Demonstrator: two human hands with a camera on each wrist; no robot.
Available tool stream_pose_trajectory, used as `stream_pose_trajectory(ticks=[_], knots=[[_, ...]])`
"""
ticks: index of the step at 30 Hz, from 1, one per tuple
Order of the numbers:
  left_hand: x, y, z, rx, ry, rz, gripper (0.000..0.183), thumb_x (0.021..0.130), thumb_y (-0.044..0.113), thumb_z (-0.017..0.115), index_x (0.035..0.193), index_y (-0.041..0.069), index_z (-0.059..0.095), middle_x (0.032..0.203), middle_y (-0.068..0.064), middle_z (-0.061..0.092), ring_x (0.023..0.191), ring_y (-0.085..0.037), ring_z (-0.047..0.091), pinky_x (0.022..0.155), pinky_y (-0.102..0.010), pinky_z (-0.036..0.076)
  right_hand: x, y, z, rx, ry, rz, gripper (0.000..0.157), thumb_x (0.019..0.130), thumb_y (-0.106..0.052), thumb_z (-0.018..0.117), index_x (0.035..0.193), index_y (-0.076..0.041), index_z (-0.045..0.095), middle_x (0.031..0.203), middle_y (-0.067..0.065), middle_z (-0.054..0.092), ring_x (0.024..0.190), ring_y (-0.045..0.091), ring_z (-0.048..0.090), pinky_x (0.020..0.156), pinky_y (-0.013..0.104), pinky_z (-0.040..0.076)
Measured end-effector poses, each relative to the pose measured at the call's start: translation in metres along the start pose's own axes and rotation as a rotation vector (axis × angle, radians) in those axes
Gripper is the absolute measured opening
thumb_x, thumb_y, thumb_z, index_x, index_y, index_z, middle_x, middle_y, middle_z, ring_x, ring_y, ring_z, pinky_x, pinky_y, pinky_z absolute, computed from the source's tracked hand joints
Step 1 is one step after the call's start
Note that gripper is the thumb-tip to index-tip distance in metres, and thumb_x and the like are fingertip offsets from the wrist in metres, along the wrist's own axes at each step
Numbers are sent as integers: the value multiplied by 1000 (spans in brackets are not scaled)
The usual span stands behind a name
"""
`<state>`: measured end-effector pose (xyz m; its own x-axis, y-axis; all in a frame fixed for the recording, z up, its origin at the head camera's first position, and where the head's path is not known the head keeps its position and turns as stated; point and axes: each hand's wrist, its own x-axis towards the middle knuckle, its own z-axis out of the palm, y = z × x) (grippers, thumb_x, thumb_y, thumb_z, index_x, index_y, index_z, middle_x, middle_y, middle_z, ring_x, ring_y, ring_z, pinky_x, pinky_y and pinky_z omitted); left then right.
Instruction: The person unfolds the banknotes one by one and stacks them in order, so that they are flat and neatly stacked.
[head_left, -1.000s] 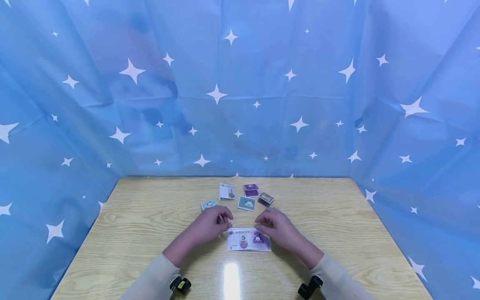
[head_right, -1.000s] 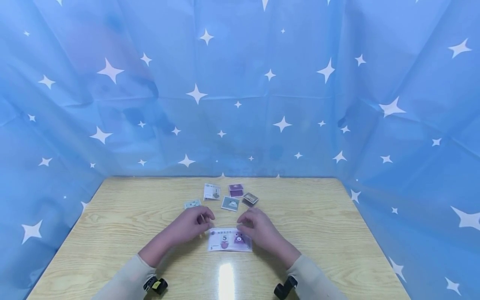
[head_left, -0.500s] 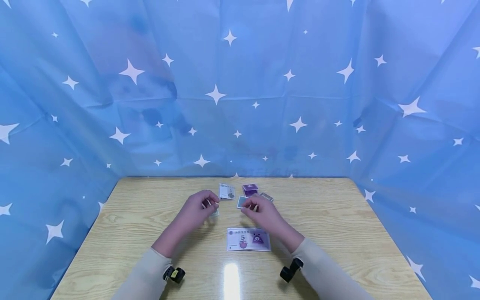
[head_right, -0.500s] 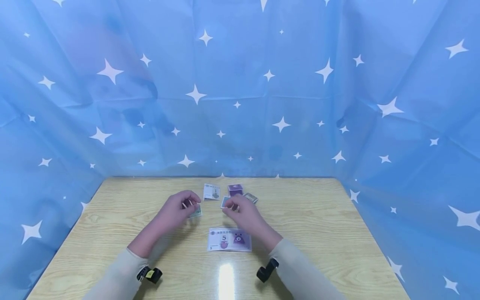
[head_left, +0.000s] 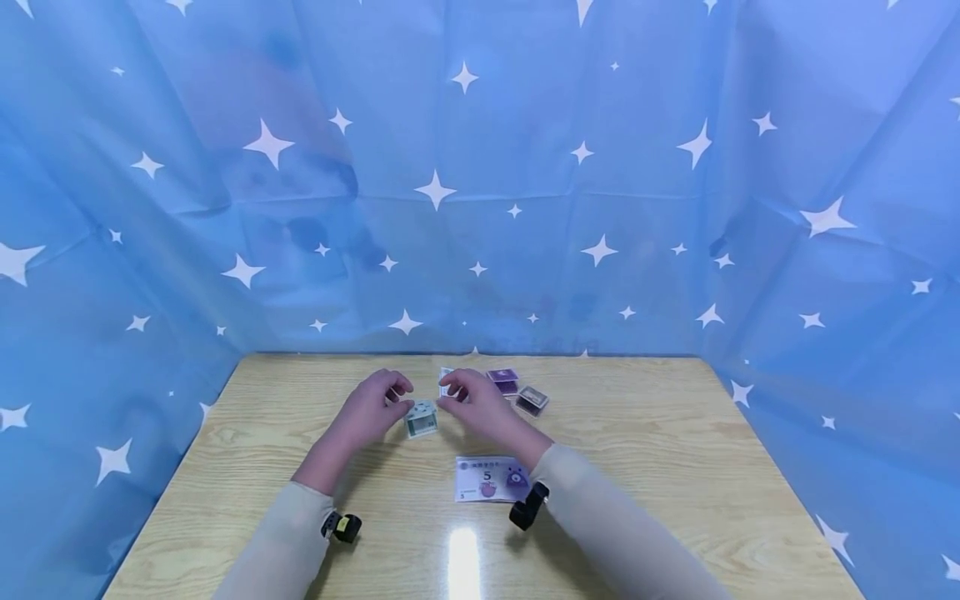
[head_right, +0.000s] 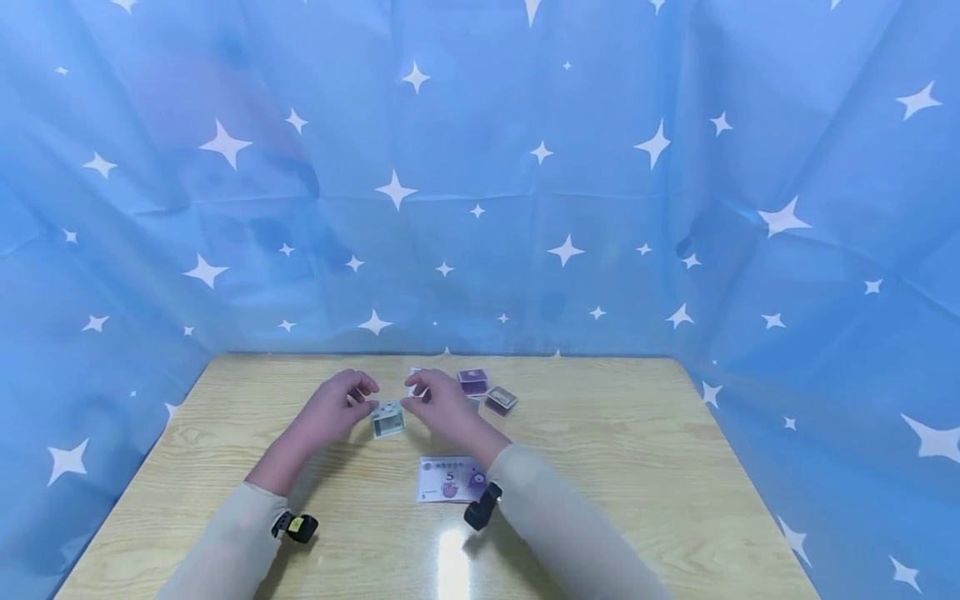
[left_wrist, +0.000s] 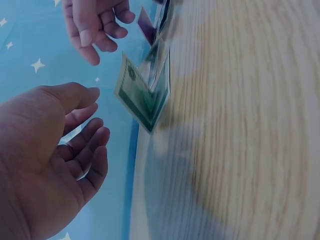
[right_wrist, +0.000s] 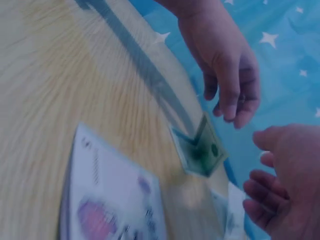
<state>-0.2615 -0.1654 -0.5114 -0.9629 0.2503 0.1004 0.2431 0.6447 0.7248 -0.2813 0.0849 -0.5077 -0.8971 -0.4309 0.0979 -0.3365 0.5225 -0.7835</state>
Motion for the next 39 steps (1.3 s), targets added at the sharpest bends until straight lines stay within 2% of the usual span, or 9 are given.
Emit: stream_pose_trajectory(ticks=[5, 8, 11, 15, 19, 24, 31, 39], knots=[[3, -7, -1, 11, -14, -20, 29, 105, 18, 77, 130, 4, 71, 127, -16, 68, 115, -32, 68, 99, -52, 59, 15, -9, 7, -21, -26, 7, 38, 106, -24, 77, 138, -5, 70, 123, 11, 71, 104, 19, 67, 90, 38, 60], [4, -10, 1, -11, -28, -28, 33, 105, 20, 78, 133, 4, 70, 129, -14, 67, 118, -33, 67, 100, -53, 58, 22, -10, 11, -43, -54, 21, 39, 106, -24, 78, 139, -5, 71, 124, 10, 69, 104, 19, 66, 88, 37, 59], [6, -13, 3, -41, -57, -39, 37, 104, 21, 79, 136, 5, 69, 132, -13, 66, 123, -34, 65, 104, -54, 57, 27, -8, 16, -60, -89, 36, 40, 105, -25, 79, 139, -6, 71, 123, 8, 67, 103, 18, 65, 89, 36, 59], [7, -17, 7, -29, -98, -35, 44, 103, 22, 81, 139, 4, 66, 133, -14, 64, 126, -35, 63, 109, -55, 54, 30, -5, 21, -59, -121, 49, 43, 104, -23, 80, 141, -5, 70, 124, 13, 66, 105, 21, 65, 91, 39, 59], [8, -20, 10, 5, -126, -19, 48, 100, 22, 84, 139, 0, 65, 128, -15, 63, 120, -32, 63, 107, -54, 54, 31, -1, 25, -74, -150, 53, 44, 102, -21, 82, 141, -4, 70, 123, 14, 65, 104, 21, 64, 93, 39, 59], [8, -22, 11, 45, -160, 9, 54, 97, 23, 88, 137, -4, 65, 120, -14, 61, 107, -26, 57, 98, -50, 53, 31, 1, 31, -112, -177, 61, 44, 101, -20, 84, 141, -5, 71, 119, 10, 63, 101, 19, 62, 88, 36, 58], [9, -27, 16, 77, -165, 27, 49, 94, 22, 90, 133, 2, 68, 110, -8, 55, 98, -21, 50, 87, -42, 47, 31, 5, 33, -159, -199, 24, 40, 100, -18, 85, 137, -6, 75, 124, 9, 61, 100, 18, 60, 87, 35, 56], [9, -31, 21, 39, -159, -7, 41, 95, 19, 90, 129, 7, 69, 114, -7, 57, 101, -22, 52, 91, -43, 49, 29, 10, 35, -161, -199, 16, 37, 101, -19, 84, 136, -8, 76, 124, 5, 60, 97, 15, 59, 84, 31, 55]])
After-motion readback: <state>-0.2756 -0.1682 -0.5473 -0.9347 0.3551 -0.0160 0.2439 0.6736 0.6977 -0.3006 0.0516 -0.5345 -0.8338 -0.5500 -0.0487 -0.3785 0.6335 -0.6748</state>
